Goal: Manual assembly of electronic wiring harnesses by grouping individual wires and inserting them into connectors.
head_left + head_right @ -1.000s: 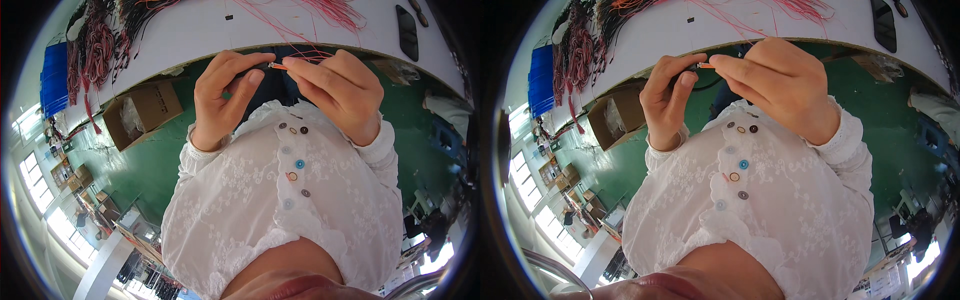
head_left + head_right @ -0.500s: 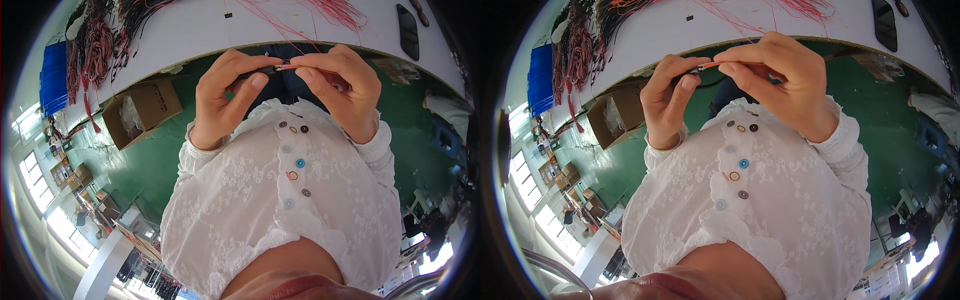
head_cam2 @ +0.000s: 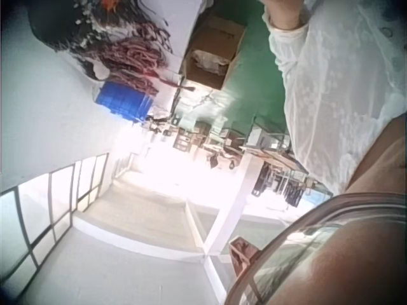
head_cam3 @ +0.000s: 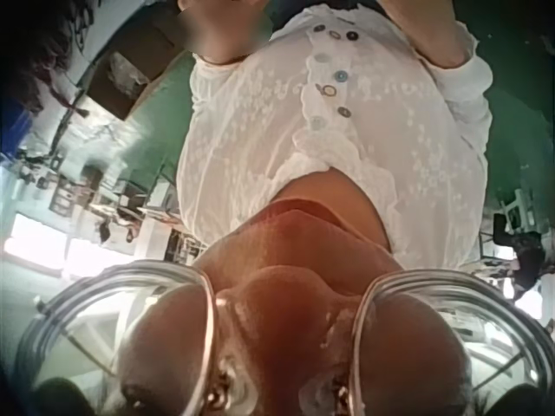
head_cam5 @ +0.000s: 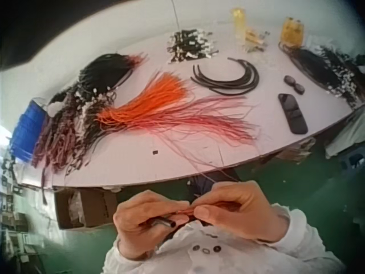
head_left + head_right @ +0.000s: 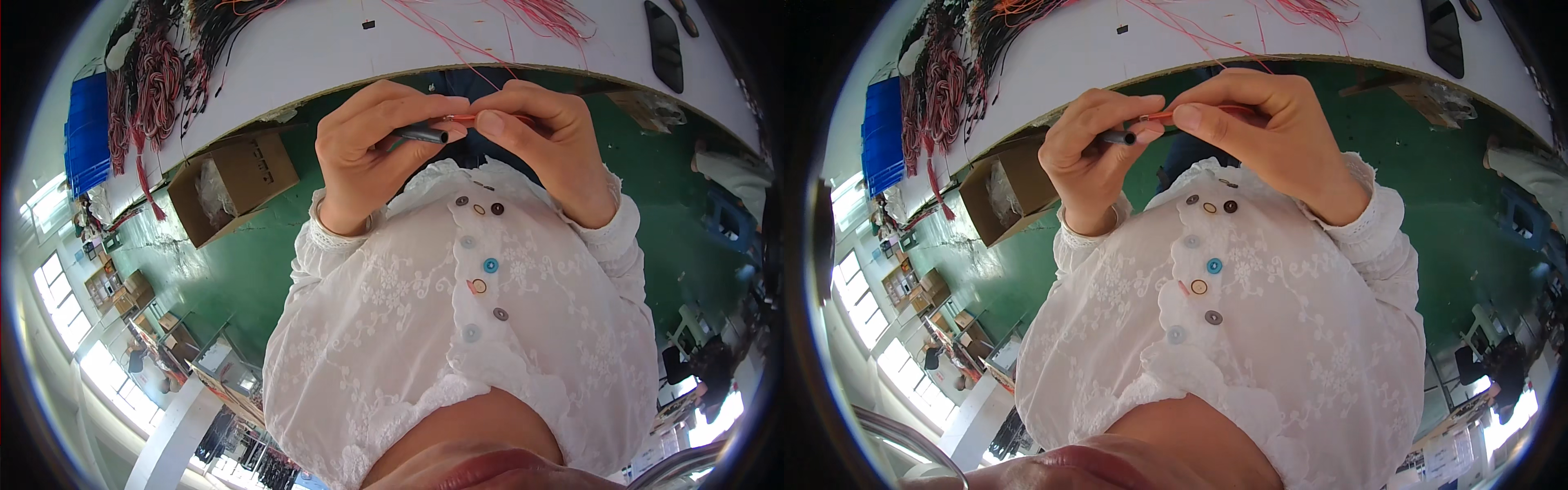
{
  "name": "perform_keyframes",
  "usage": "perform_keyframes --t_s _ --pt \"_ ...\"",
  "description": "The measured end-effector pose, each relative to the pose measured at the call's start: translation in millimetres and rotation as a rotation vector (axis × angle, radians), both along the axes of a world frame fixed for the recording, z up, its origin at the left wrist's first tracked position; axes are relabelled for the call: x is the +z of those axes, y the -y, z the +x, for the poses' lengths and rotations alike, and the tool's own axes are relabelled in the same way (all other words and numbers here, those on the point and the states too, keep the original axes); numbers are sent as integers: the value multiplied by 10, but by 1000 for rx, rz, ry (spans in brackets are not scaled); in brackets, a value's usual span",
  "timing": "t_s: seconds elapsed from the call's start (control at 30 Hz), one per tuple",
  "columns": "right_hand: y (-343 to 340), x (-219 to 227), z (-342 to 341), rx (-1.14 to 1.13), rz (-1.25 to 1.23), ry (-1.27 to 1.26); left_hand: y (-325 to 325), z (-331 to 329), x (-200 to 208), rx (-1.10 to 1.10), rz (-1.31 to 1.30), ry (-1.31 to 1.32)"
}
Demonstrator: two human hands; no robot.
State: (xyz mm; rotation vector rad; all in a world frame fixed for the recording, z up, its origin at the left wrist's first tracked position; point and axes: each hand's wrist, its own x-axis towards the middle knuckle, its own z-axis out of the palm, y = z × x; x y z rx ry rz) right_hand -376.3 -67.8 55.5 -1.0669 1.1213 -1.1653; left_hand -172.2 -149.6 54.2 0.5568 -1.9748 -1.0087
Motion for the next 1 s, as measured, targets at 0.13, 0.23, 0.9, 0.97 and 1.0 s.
perform_keyframes --t_s 0.13,0.23,0.9,0.97,1.0 --pt "-8 -21 35 -7 -85 -58 -8 -4 -28 0 2 1" --pt "11 -57 58 -36 -110 -31 -39 -27 -23 39 -25 9" --pt "29 -39 48 -153 -307 -97 -90 36 20 78 49 125" --pt "25 -49 46 -145 -323 -80 -83 37 15 71 34 112" --pt "22 -52 41 -146 -324 -80 -78 38 12 70 33 112"
